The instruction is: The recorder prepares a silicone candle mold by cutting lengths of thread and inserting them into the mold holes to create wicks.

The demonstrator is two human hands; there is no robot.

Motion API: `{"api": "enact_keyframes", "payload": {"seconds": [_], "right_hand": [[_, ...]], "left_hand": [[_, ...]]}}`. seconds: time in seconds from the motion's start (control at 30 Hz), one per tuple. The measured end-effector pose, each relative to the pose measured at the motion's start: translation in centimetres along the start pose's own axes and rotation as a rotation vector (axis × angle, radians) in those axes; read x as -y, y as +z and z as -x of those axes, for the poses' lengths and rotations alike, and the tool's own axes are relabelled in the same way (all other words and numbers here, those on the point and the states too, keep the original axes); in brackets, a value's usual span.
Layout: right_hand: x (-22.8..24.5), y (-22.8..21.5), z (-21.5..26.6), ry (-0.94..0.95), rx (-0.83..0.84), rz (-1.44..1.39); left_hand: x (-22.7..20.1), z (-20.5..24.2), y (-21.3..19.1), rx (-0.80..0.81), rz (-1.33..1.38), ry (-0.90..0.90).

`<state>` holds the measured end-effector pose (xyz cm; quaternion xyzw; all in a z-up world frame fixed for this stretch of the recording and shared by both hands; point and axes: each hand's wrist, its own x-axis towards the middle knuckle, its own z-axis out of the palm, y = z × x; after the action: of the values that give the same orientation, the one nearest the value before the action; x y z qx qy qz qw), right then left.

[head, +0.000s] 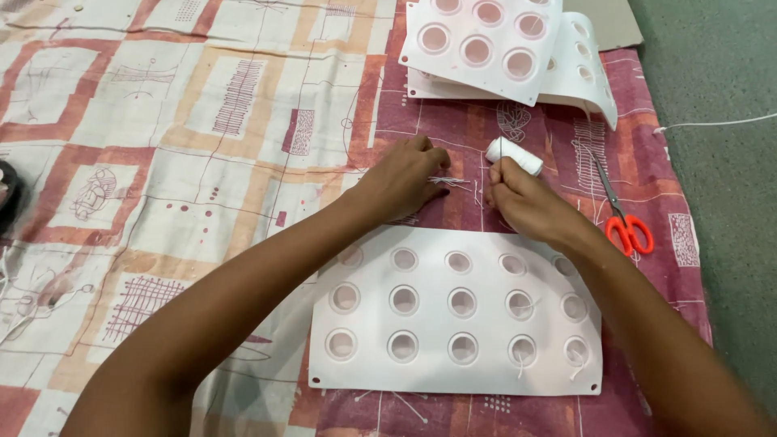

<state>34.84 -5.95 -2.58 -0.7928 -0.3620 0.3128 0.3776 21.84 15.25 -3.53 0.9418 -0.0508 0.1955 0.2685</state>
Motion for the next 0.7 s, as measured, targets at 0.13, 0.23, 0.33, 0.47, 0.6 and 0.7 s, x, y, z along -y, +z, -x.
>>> {"api": "enact_keyframes", "payload": {"seconds": [0.13,0.23,0.33,0.47,0.6,0.7], "right_hand": [[3.5,0.0,0.8,0.145,0.065,-0.312],[3.5,0.0,0.5,0.259,0.058,-0.405],[2.7,0.3,0.2,0.012,0.007,-0.149],[3.8,0.5,0.6,-0.144,-0.087,0.088],[5.5,0.5,0.9,-0.075,-0.182,0.210],[7.8,0.9,1.1,0.001,-0.161,0.297]], "left_hand": [[2.4,-1.1,1.4,0.005,0.089,-0.019],[2.7,-1.1,1.2,0.001,0.090,0.028],[1.7,-1.1,0.0,0.035,0.190,-0.038],[0.9,-1.0,-1.0,0.110,0.444,-0.252],[0.8,-1.1,-1.4,0.131,0.450,-0.262],[1.0,-1.2,-1.0,0.123,0.449,-0.276]]}}
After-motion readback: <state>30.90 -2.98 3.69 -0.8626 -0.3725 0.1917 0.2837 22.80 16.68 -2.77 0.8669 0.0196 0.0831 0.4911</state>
